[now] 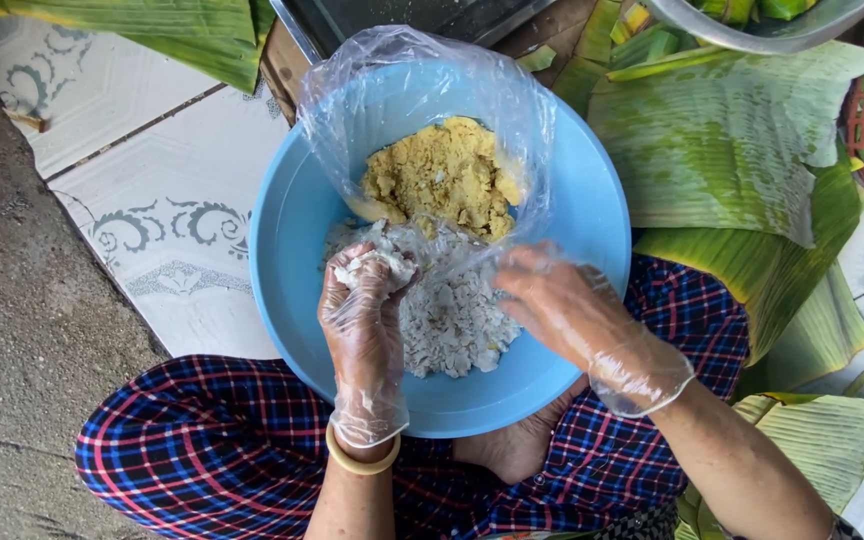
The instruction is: Preparing small filled dough balls by hand, combining white dough and yellow filling at a fast, efficient pace.
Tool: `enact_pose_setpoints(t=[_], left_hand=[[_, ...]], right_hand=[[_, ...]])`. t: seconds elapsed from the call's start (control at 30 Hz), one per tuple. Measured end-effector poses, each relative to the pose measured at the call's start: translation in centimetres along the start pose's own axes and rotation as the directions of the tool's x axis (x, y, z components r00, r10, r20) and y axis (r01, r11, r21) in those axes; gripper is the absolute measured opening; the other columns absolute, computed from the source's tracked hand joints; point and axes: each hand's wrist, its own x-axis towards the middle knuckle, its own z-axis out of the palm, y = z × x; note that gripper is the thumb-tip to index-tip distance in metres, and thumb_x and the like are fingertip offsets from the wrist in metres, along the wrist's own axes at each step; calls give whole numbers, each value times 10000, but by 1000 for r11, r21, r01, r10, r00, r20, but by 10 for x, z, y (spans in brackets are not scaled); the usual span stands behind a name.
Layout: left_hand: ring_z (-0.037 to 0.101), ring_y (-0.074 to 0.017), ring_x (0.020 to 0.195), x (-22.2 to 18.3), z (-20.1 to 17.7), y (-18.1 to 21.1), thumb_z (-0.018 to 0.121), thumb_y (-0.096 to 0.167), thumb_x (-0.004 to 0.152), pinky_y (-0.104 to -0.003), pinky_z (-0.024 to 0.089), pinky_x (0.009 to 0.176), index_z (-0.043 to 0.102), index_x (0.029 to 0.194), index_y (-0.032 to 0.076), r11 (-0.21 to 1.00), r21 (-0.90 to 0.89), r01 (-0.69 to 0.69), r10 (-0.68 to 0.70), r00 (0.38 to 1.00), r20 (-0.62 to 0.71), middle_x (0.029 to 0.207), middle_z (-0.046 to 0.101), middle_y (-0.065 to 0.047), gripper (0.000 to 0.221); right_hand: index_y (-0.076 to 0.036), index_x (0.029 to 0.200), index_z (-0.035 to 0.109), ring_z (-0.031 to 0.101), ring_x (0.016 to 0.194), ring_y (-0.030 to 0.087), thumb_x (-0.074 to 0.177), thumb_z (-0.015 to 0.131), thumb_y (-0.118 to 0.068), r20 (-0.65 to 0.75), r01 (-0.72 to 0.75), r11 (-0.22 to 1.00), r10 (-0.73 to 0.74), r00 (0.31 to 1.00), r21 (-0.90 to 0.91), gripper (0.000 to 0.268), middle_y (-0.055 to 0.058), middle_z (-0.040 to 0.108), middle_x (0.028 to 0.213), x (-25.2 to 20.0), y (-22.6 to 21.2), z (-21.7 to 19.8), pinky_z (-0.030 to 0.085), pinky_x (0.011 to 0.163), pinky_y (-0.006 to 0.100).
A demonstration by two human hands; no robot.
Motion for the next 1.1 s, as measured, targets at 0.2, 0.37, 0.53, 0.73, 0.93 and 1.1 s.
enact_pose_setpoints(t=[0.2, 0.37, 0.53, 0.73, 0.93, 1.1], left_hand=[[752, -292, 804, 1, 0, -2, 684, -29, 869, -437, 655, 766, 631, 1098, -17, 1000, 2, 28, -28, 999, 22, 849, 679, -155, 235], [721, -262, 883, -5, 13, 10, 644, -24, 865, -380, 639, 794, 607, 1283, 16, 985, 166, 50, -57, 998, 38, 1025, 689, -200, 421], [679, -219, 926, -9, 11, 3, 672, -9, 849, -367, 636, 803, 649, 1272, 46, 969, 242, 54, -81, 991, 103, 1155, 672, -177, 428], [691, -234, 866, -9, 10, 7, 621, -16, 871, -354, 632, 755, 654, 1211, 43, 982, 184, 38, -39, 999, 1, 1006, 689, -169, 346], [636, -166, 839, -14, 11, 16, 586, -19, 878, -327, 614, 751, 643, 1208, 41, 985, 161, 58, -58, 998, -4, 943, 643, -101, 340], [603, -133, 830, -14, 13, 15, 595, -19, 882, -315, 613, 746, 643, 1206, 36, 986, 155, 54, -59, 998, 30, 926, 617, -75, 332]], right_hand=[[-112, 1398, 589, 702, 1013, 366, 965, 618, -22, -405, 163, 984, -119, 907, 75, 443, 208, 602, 1287, 42, -27, -47, 600, 860, 476], [38, 1353, 570, 454, 1318, 535, 987, 514, -76, -339, 178, 931, -63, 939, 319, 388, 410, 346, 1501, 68, -22, -48, 465, 1046, 478], [-86, 1103, 749, 705, 1010, 349, 804, 747, 74, -626, 471, 838, -216, 750, 276, 340, 184, 691, 1093, 54, 17, -16, 586, 848, 431], [-43, 1243, 671, 681, 1039, 393, 803, 693, 129, -450, 408, 797, -194, 872, 446, 473, 212, 682, 1128, 12, -8, 18, 603, 887, 474], [-114, 1308, 646, 710, 1031, 366, 902, 658, -3, -341, 253, 835, -84, 936, 489, 421, 172, 648, 1199, -17, -16, -10, 607, 889, 457], [-165, 1021, 779, 732, 943, 267, 919, 692, -120, -537, 336, 903, -149, 830, 267, 141, 47, 696, 946, -10, 3, 26, 598, 802, 363]])
